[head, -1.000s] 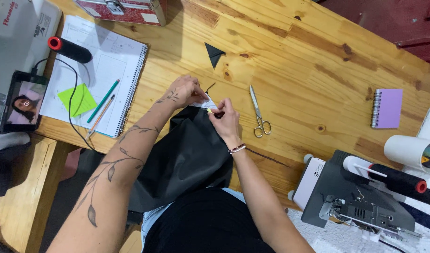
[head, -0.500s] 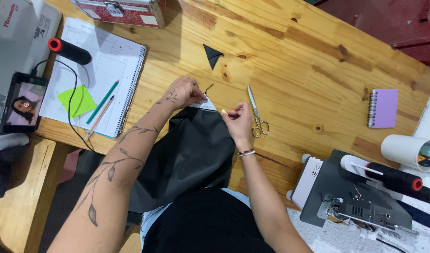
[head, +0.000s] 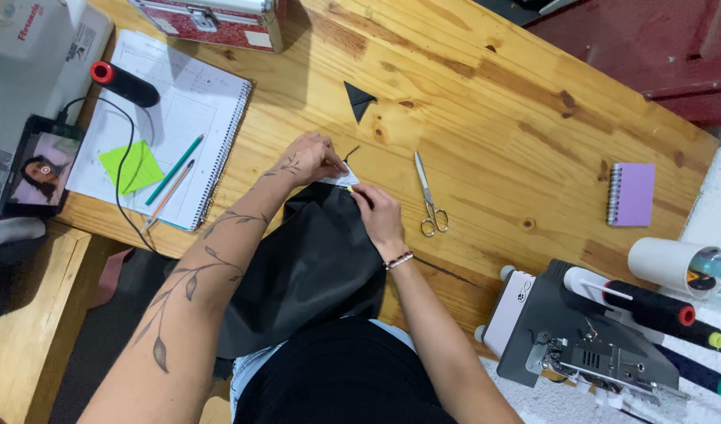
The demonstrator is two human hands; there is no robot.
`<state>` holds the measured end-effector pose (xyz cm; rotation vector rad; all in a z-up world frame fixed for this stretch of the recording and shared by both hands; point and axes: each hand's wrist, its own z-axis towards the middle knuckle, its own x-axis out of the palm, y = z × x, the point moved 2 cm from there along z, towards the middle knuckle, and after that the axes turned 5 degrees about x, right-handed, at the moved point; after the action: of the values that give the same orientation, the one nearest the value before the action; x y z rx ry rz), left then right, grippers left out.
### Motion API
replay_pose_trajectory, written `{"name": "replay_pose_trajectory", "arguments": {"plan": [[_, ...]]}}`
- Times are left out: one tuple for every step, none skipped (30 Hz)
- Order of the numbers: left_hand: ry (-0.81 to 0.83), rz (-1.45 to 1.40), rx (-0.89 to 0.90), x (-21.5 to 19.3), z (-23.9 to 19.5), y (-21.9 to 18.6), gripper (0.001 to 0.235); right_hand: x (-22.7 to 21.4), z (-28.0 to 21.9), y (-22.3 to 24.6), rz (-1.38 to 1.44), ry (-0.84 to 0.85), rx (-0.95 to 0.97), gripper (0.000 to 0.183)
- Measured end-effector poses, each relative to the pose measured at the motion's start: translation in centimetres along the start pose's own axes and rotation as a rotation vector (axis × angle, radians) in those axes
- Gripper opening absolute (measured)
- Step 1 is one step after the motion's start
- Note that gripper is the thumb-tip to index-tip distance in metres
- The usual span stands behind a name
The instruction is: Cutting small triangular pieces of fabric using a template and scissors
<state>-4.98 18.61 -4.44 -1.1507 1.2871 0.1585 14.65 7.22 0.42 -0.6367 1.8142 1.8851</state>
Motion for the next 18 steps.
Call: {"name": "replay_pose_trajectory", "arguments": {"plan": [[-0.004, -0.001, -0.005, 0.2, 0.1, 0.2, 0.019, 0.1, 0.2, 0.0, 0.0, 0.005, -0.004, 0.011], [-0.008, -0.002, 0.005, 0.5, 0.2, 0.4, 0.019, 0.3, 0.4, 0.1, -0.062, 0.013, -0.055, 0.011], [-0.012, -0.003, 0.015, 0.7, 0.3, 0.6, 0.02, 0.5, 0.5, 0.1, -0.123, 0.022, -0.107, 0.01], [-0.017, -0.005, 0.01, 0.9, 0.3, 0.7, 0.02, 0.8, 0.5, -0.2, -0.123, 0.027, -0.112, 0.01], [-0.023, -0.004, 0.017, 1.0, 0.2, 0.8, 0.019, 1.1, 0.5, -0.5, -0.149, 0.029, -0.136, 0.01], [-0.029, -0.004, 0.024, 1.2, 0.2, 0.8, 0.019, 1.4, 0.5, -0.8, -0.176, 0.031, -0.16, 0.011], [-0.033, -0.006, 0.019, 1.2, 0.4, 1.1, 0.019, 1.6, 0.6, -0.9, -0.177, 0.036, -0.164, 0.011], [-0.027, -0.021, 0.012, 1.4, 0.4, 1.3, 0.02, 1.7, 0.5, -1.0, -0.181, 0.025, -0.182, 0.012], [-0.022, -0.036, 0.004, 1.6, 0.5, 1.4, 0.021, 1.8, 0.4, -1.1, -0.186, 0.014, -0.2, 0.013], [-0.024, -0.038, -0.001, 1.5, 0.4, 1.4, 0.021, 2.0, 0.5, -1.3, -0.185, 0.019, -0.203, 0.013], [-0.026, -0.022, -0.002, 1.5, 0.4, 1.4, 0.021, 2.3, 0.5, -1.5, -0.194, 0.018, -0.223, 0.012], [-0.026, -0.006, 0.0, 1.5, 0.5, 1.3, 0.021, 2.5, 0.5, -1.7, -0.204, 0.013, -0.24, 0.011], [-0.025, -0.008, -0.002, 1.4, 0.4, 1.2, 0.021, 2.6, 0.5, -1.6, -0.204, 0.016, -0.239, 0.011], [-0.023, -0.003, 0.004, 1.3, 0.4, 1.1, 0.021, 2.6, 0.5, -1.5, -0.199, 0.009, -0.249, 0.011], [-0.022, 0.001, 0.009, 1.1, 0.4, 1.0, 0.02, 2.7, 0.5, -1.5, -0.195, 0.002, -0.258, 0.011], [-0.022, 0.0, 0.009, 0.9, 0.4, 1.0, 0.02, 2.6, 0.5, -1.2, -0.196, 0.003, -0.258, 0.011], [-0.015, -0.004, 0.025, 0.8, 0.4, 0.9, 0.02, 2.5, 0.6, -0.9, -0.202, 0.008, -0.273, 0.012], [-0.008, -0.009, 0.039, 0.7, 0.3, 0.8, 0.02, 2.4, 0.5, -0.6, -0.207, 0.014, -0.287, 0.012]]}}
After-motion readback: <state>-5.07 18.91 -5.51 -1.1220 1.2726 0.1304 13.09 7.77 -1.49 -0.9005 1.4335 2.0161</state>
